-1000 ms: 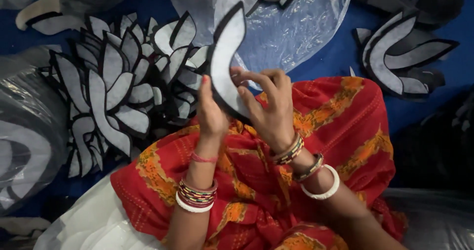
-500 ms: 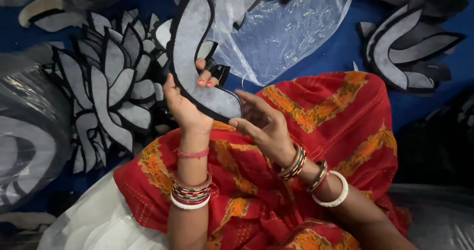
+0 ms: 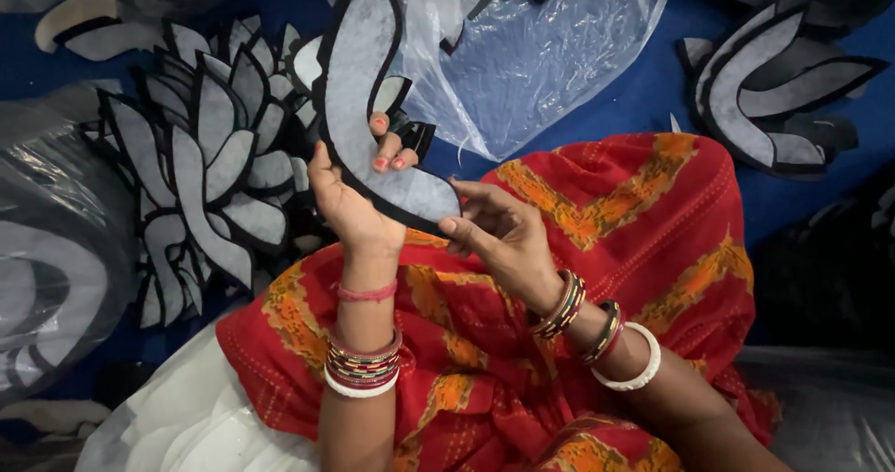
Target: The person sits and assembles black and white curved foam pieces by hand. They pick up individual parts from a pile, align the edges, and press them together to form a layered shape, repeating this process for multiple items.
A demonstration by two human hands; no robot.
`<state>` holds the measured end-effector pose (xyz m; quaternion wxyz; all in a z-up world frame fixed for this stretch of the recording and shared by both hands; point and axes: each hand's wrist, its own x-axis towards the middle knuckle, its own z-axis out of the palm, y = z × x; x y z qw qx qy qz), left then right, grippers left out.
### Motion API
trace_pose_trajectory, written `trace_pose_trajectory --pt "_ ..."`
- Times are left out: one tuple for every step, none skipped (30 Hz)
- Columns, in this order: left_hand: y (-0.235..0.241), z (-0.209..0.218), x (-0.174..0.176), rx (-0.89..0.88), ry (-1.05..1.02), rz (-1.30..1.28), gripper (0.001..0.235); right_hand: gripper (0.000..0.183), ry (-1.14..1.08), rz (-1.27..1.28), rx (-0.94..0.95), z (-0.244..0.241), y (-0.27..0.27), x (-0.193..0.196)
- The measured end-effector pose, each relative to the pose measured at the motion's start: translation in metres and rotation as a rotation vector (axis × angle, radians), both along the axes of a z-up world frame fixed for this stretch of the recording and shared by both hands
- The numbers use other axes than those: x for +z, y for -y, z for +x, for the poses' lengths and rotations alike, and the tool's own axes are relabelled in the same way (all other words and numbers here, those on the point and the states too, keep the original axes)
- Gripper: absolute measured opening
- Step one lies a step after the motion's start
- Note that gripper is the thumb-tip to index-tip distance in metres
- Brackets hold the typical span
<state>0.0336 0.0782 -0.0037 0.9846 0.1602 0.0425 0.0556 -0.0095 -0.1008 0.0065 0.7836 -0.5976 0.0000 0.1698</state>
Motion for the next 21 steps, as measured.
trace_pose_trajectory --pt "0.0 0.0 0.0 0.0 0.007 0.001 0.047 0.044 -0.007 -0.003 0.007 0.0 0.0 0.004" --pt "0.0 0.0 0.001 -0.001 0.013 0.002 0.047 0.045 -0.014 -0.006 0.014 0.0 -0.001 0.007" --pt "0.001 0.0 0.001 0.001 0.015 0.004 0.047 0.045 -0.012 -0.005 0.015 -0.001 -0.003 0.011" --pt "0.001 0.001 0.002 0.001 0.013 -0.003 0.047 0.051 0.014 -0.038 -0.003 -0.002 -0.004 0.015" --pt "0.002 0.002 0.002 0.0 0.011 -0.009 0.047 0.056 0.039 -0.072 -0.02 -0.004 -0.006 0.019" --pt "0.001 0.001 0.002 0.001 0.013 -0.007 0.047 0.056 0.041 -0.07 -0.02 -0.007 -0.006 0.013" --pt "0.001 0.001 0.001 0.004 0.009 -0.005 0.046 0.054 0.177 -0.185 -0.046 -0.01 -0.007 0.007" --pt "0.001 0.0 0.001 0.007 0.005 -0.002 0.046 0.051 0.312 -0.301 -0.073 -0.013 -0.008 0.001" --pt "0.001 0.0 0.0 0.007 0.009 0.002 0.046 0.051 0.316 -0.297 -0.074 -0.013 -0.009 0.002" --pt "0.001 0.0 -0.001 0.009 0.01 0.004 0.045 0.052 0.379 -0.342 -0.082 -0.013 -0.01 0.003" --pt "0.0 0.0 -0.002 0.011 0.01 0.007 0.045 0.052 0.442 -0.386 -0.091 -0.013 -0.012 0.005" --pt "-0.001 0.0 -0.003 0.012 0.015 0.012 0.045 0.052 0.447 -0.381 -0.092 -0.011 -0.01 0.008" --pt "-0.002 0.001 -0.004 0.009 0.016 0.016 0.046 0.051 0.439 -0.407 -0.081 -0.008 -0.008 0.01" --pt "-0.002 0.002 -0.005 0.006 0.017 0.02 0.047 0.05 0.431 -0.433 -0.071 -0.006 -0.006 0.013" --pt "-0.003 0.001 -0.001 0.007 0.025 0.025 0.047 0.05 0.438 -0.428 -0.073 0.002 -0.004 0.016" --pt "-0.002 0.001 0.004 0.002 0.0 0.043 0.047 0.04 0.5 -0.44 -0.065 0.01 -0.002 0.019" --pt "-0.001 0.0 0.008 -0.007 -0.025 0.061 0.048 0.03 0.561 -0.453 -0.061 0.018 0.001 0.022" --pt "0.001 -0.001 0.01 -0.011 -0.017 0.065 0.048 0.03 0.567 -0.45 -0.067 0.032 0.0 0.024" --pt "0.004 -0.003 0.013 -0.04 -0.051 0.08 0.048 0.032 0.502 -0.405 -0.109 0.045 0.001 0.027" --pt "0.008 -0.004 0.015 -0.068 -0.084 0.096 0.048 0.035 0.436 -0.358 -0.15 0.059 0.002 0.03" --pt "0.01 -0.004 0.012 -0.082 -0.076 0.098 0.048 0.035 0.441 -0.359 -0.165 0.07 -0.001 0.034"
